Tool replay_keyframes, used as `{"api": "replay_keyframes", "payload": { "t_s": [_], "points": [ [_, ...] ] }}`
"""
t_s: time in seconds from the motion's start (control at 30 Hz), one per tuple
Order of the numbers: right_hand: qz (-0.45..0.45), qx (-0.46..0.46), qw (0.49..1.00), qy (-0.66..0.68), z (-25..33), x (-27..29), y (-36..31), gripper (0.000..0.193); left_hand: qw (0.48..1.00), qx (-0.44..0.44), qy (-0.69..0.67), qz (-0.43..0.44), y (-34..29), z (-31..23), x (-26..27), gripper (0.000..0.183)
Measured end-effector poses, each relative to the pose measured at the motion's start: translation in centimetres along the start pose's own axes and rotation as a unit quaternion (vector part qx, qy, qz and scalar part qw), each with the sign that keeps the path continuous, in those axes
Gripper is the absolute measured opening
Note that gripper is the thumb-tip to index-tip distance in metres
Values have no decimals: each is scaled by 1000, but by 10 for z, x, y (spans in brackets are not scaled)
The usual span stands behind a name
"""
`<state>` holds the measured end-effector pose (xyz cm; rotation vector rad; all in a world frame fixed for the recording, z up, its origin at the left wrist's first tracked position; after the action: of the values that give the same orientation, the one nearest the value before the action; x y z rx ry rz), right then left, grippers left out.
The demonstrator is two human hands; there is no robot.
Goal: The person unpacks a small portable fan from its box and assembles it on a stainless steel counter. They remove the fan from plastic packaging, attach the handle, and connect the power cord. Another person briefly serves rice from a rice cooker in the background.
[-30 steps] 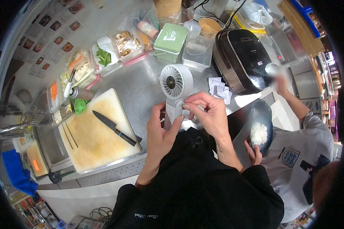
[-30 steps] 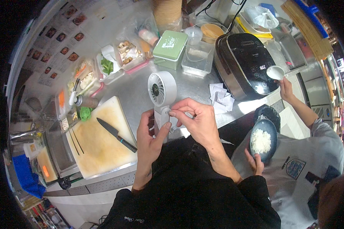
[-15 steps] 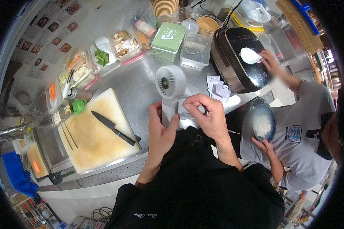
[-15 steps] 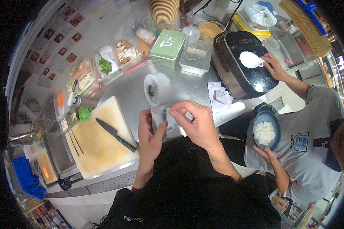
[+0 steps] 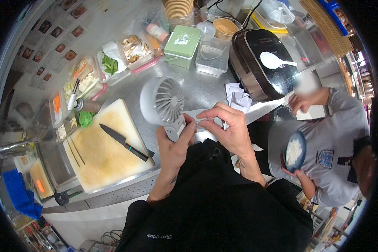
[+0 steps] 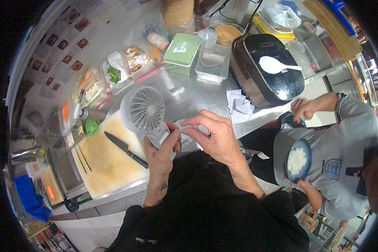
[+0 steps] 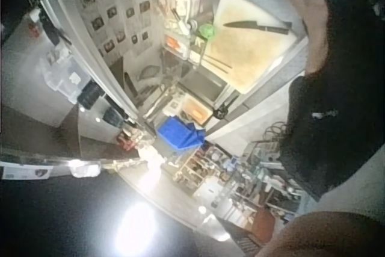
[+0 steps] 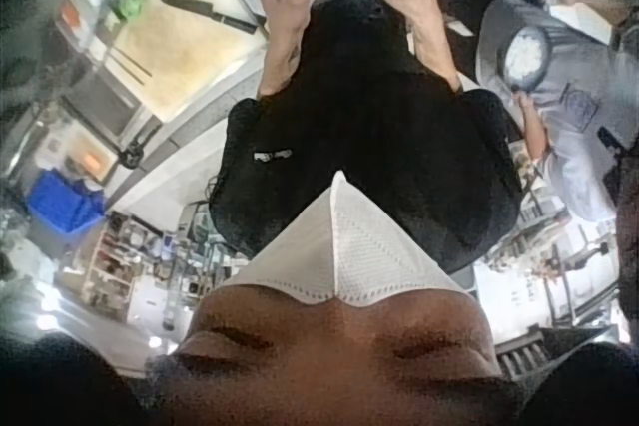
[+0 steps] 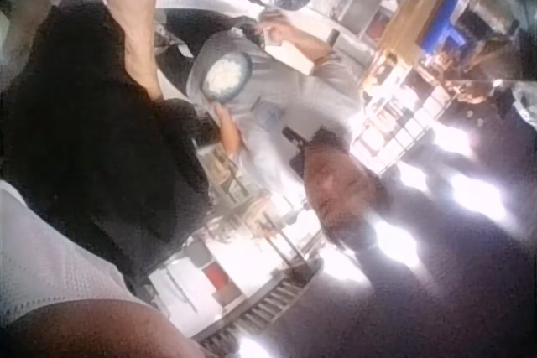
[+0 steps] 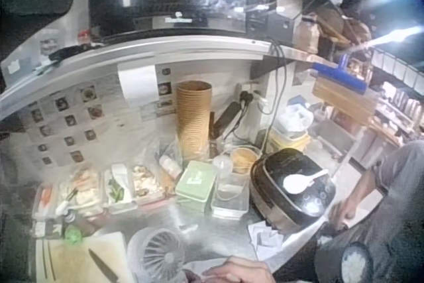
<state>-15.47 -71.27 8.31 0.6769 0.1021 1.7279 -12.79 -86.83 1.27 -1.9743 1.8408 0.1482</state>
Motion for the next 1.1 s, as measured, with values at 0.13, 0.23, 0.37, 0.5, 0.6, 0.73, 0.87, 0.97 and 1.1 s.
{"api": "replay_keyframes", "payload": {
  "t_s": [0.13, 0.23, 0.37, 0.5, 0.6, 0.73, 0.87, 0.97, 1.1],
  "points": [
    [-6, -13, 1000, -7, 3, 3, -4, 26, 1000, -17, -12, -17, 2, -13, 2, 10],
    [26, -15, 999, -24, 6, 3, -5, 27, 999, -38, 13, -27, 3, -22, 5, 8],
    [36, -18, 999, -34, 8, 2, -5, 26, 997, -61, 39, -23, 4, -28, 4, 9],
    [62, -40, 996, -41, 6, 1, -4, 27, 995, -76, 45, -48, 3, -35, 5, 10],
    [59, -41, 997, -38, 6, 1, -1, 29, 994, -86, 62, -36, 8, -40, 5, 10],
    [17, -18, 1000, 6, -2, 7, 12, 34, 994, -94, 55, -9, 19, -50, 0, 11],
    [33, -24, 995, 92, 1, 6, 25, 27, 997, -72, 25, 31, 24, -65, -15, 12],
    [73, -141, 976, 146, -26, -3, 26, 19, 996, -80, 25, 40, 30, -65, -16, 13],
    [96, -189, 955, 207, -40, -10, 25, 16, 994, -85, 41, 48, 33, -58, -9, 13]
  ]
}}
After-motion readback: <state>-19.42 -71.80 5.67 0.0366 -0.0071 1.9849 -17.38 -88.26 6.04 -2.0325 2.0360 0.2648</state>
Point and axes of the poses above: each hand's wrist, its own y-axis towards the middle knuckle, its own x-axis out of the back of the hand, z = x × y, the point moved 10 cm from there along y, towards the middle knuckle, and after that the axes turned 7 degrees about x, right-handed, at the moved point
